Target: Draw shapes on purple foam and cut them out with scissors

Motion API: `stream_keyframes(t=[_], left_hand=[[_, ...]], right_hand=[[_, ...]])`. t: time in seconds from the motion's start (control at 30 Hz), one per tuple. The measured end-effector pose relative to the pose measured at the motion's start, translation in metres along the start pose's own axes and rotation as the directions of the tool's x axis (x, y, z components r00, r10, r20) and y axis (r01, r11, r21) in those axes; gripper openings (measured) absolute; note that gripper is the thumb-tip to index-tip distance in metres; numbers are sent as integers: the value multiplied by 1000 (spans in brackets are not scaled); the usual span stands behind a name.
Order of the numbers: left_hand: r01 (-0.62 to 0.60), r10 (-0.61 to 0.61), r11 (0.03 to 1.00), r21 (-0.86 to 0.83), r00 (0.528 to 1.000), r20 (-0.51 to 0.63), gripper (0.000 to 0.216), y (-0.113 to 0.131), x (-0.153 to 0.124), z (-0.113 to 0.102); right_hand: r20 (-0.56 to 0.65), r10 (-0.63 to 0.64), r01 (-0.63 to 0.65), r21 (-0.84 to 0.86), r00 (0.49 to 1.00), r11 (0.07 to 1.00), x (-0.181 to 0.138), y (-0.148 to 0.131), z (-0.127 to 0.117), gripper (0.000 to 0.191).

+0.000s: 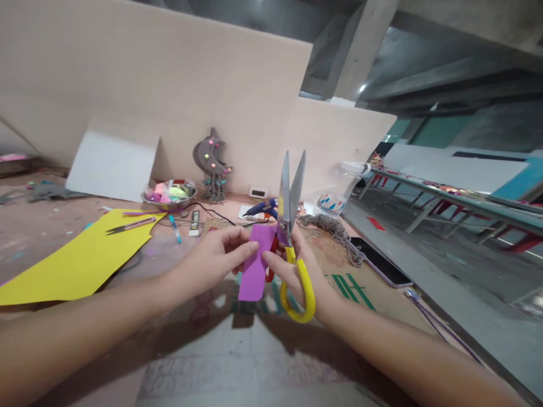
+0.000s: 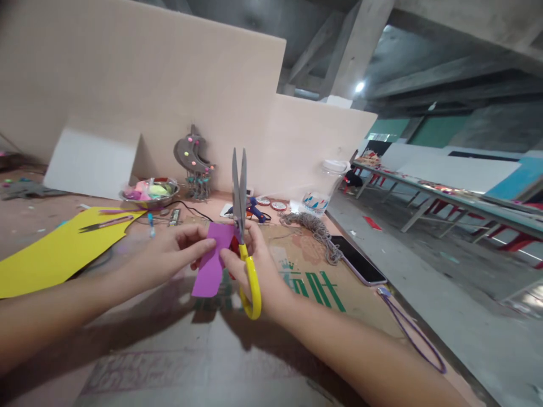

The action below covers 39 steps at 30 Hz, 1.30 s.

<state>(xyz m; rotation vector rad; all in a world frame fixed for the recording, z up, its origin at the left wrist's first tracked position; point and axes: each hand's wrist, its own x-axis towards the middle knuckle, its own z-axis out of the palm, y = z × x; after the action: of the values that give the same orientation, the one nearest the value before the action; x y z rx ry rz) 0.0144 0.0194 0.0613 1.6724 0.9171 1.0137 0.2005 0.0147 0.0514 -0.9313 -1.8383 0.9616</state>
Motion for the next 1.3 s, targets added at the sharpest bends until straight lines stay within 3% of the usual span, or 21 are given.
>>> stream_keyframes(t=[0.1,0.27,0.37,0.57,0.87,1.13,1.3], left_hand=[[-67,72,991,114,997,-41,28,12,5,-6],[-189,235,958,217,949,-210,26,42,14,-20],[-206,255,957,202,933,-256,25,48,17,-21],[-194,208,978,79,937,-281,19,42,21,-7],[-183,183,983,27,942,-282,20,30,15,-5],[-138,146,989,50,963,-224,31,18,8,-4],[-154,165,986,63,949,-270,30,19,7,-2]], right_hand=[[-70,-28,37,130,997,991,-3,0,-1,36],[3,-53,53,111,999,992,-15,8,-13,37],[18,-16,13,119,1000,993,-19,18,-16,46],[-27,-65,67,92,998,994,-21,13,-9,44],[122,-7,-27,274,993,961,-25,17,-3,45],[124,-21,-14,277,992,961,-28,18,-2,45],[149,-34,-15,319,988,948,-27,17,-3,45]])
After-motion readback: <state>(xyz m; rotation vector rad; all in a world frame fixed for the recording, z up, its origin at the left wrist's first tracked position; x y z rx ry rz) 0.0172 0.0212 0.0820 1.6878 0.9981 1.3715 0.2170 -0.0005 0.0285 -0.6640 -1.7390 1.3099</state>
